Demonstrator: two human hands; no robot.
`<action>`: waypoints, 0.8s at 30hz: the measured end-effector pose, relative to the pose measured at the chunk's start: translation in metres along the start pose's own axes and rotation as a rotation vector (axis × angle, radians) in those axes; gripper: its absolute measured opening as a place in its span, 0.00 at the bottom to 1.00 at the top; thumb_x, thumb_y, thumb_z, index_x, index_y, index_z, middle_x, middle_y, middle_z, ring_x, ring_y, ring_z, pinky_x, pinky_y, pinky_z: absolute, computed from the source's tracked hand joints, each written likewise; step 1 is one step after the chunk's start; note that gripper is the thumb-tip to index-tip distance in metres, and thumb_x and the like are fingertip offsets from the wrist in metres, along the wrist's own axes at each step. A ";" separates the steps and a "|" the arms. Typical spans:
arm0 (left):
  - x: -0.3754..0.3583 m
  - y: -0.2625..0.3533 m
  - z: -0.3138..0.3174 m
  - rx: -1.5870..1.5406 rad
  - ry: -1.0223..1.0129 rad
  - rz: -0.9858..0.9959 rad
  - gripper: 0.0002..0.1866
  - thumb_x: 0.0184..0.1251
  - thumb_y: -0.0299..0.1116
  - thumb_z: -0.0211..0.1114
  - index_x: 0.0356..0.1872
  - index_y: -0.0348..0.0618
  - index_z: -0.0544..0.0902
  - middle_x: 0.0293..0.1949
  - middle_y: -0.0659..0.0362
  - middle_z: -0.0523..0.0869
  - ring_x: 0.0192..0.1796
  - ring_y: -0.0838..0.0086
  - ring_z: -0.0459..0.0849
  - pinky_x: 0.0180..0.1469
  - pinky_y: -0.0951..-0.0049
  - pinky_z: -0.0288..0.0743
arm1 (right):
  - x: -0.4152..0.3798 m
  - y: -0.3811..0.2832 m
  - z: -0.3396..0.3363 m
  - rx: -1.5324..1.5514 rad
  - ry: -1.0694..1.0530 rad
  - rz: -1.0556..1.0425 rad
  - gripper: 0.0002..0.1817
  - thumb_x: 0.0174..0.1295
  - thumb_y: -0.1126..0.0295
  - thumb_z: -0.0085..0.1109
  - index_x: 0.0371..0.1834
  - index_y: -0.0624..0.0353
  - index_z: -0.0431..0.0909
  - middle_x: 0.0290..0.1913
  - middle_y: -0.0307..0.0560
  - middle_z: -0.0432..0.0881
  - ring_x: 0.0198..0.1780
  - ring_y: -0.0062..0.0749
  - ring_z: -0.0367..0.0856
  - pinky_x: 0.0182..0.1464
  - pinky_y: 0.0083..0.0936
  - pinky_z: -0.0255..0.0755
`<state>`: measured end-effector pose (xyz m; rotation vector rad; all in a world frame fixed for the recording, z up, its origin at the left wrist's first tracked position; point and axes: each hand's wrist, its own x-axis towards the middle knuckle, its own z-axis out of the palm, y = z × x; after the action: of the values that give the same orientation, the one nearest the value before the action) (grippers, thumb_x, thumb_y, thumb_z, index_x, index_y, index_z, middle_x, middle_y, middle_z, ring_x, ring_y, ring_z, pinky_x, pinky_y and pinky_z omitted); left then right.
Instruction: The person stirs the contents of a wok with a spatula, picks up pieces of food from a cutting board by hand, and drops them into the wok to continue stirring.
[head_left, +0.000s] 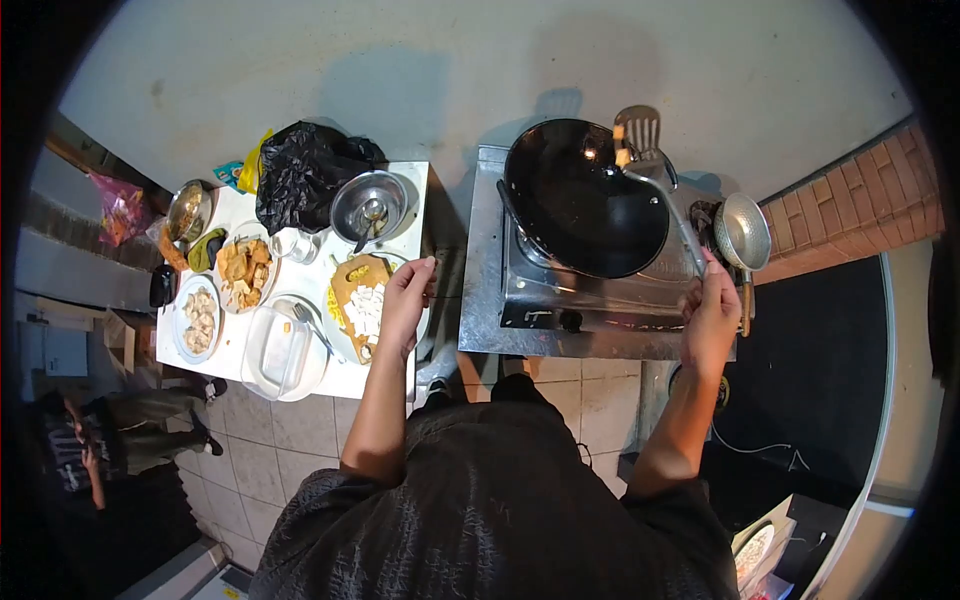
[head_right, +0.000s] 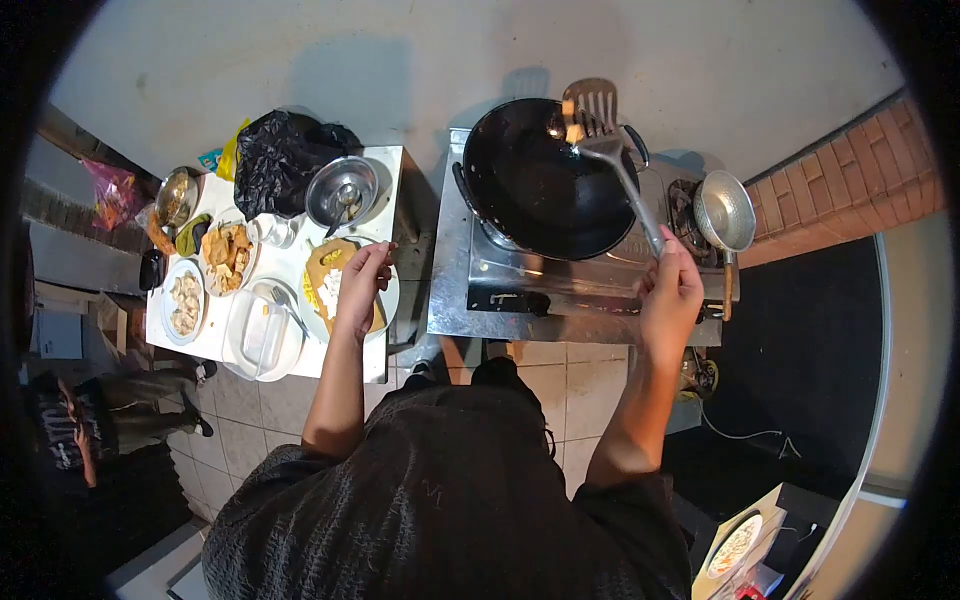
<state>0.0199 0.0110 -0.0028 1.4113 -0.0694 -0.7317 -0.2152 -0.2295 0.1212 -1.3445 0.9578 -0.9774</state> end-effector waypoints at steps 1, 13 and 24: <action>0.000 0.001 0.002 0.006 -0.003 0.001 0.13 0.64 0.40 0.60 0.40 0.42 0.80 0.28 0.68 0.75 0.28 0.85 0.69 0.29 0.85 0.61 | 0.000 -0.002 0.000 0.013 0.012 -0.029 0.17 0.68 0.61 0.47 0.50 0.62 0.76 0.19 0.27 0.60 0.19 0.10 0.57 0.20 0.12 0.54; -0.002 -0.002 0.016 0.019 0.026 0.000 0.13 0.64 0.40 0.60 0.40 0.41 0.81 0.28 0.67 0.76 0.27 0.85 0.70 0.29 0.85 0.61 | 0.017 0.001 -0.018 0.079 -0.005 0.019 0.18 0.68 0.61 0.48 0.51 0.63 0.75 0.20 0.29 0.63 0.19 0.10 0.57 0.19 0.12 0.54; 0.000 -0.002 0.035 0.032 0.062 -0.006 0.12 0.65 0.38 0.58 0.41 0.41 0.81 0.29 0.67 0.75 0.28 0.85 0.70 0.28 0.85 0.61 | 0.037 0.048 -0.024 -0.044 -0.002 0.164 0.16 0.68 0.62 0.48 0.48 0.62 0.76 0.20 0.28 0.63 0.19 0.10 0.58 0.20 0.12 0.54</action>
<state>0.0034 -0.0195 0.0023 1.4638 -0.0286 -0.6935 -0.2256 -0.2724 0.0732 -1.2815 1.0758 -0.8342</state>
